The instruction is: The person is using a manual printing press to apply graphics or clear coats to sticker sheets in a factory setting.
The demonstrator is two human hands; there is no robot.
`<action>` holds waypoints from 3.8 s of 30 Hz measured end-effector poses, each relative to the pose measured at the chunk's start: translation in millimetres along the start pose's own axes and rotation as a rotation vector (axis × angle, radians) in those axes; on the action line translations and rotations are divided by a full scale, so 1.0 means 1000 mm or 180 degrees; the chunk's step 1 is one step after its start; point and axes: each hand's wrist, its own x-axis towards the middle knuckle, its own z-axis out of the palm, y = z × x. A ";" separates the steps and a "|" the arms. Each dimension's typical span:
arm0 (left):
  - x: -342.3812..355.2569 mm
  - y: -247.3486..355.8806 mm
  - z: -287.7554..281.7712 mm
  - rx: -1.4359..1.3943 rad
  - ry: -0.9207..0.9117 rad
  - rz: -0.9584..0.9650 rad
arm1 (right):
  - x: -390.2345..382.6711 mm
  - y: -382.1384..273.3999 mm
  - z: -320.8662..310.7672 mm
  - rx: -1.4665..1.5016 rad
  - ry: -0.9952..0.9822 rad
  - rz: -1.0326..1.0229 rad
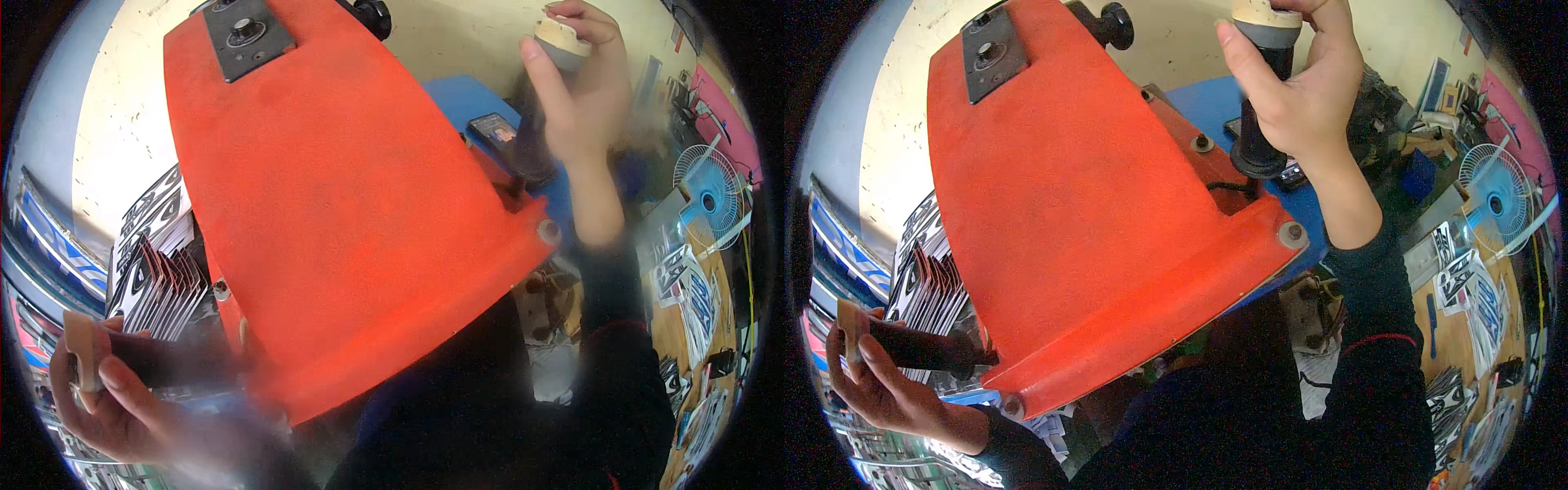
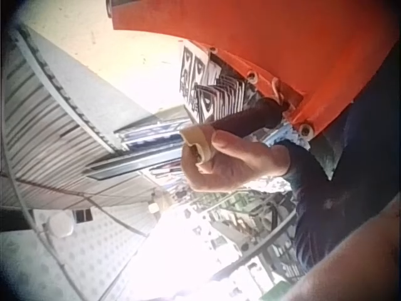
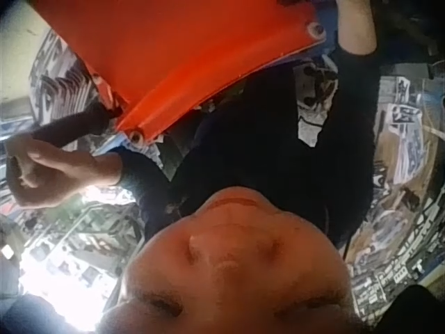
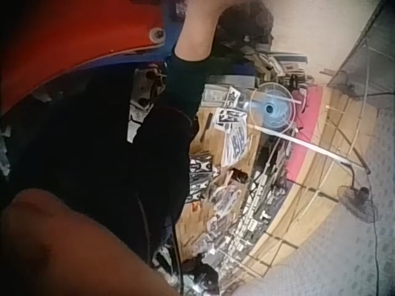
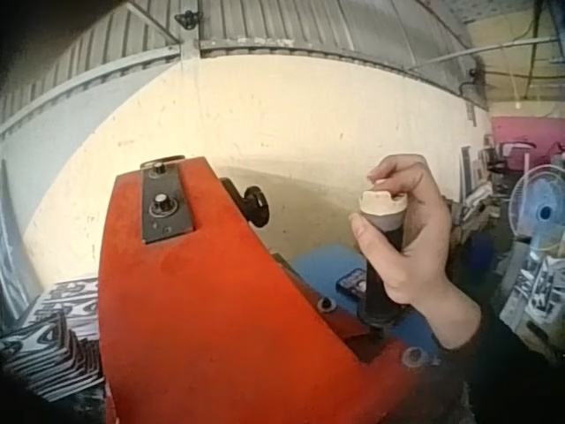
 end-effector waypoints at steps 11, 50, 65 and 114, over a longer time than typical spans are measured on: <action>-0.038 -0.033 0.020 -0.1705 -0.0984 -0.2553 | 0.013 0.025 -0.018 0.0168 -0.0050 0.0308; -0.079 -0.039 0.016 -0.0104 -0.3410 -0.1400 | -0.002 0.157 -0.052 0.0716 0.0361 0.3071; -0.061 -0.034 0.014 -0.0916 -0.2866 -0.1859 | -0.085 -0.065 -0.018 0.0650 -0.2866 0.1615; 0.019 -0.171 -0.097 -0.1104 0.0305 -0.2516 | -0.128 -0.031 -0.026 0.2361 -0.0623 0.2783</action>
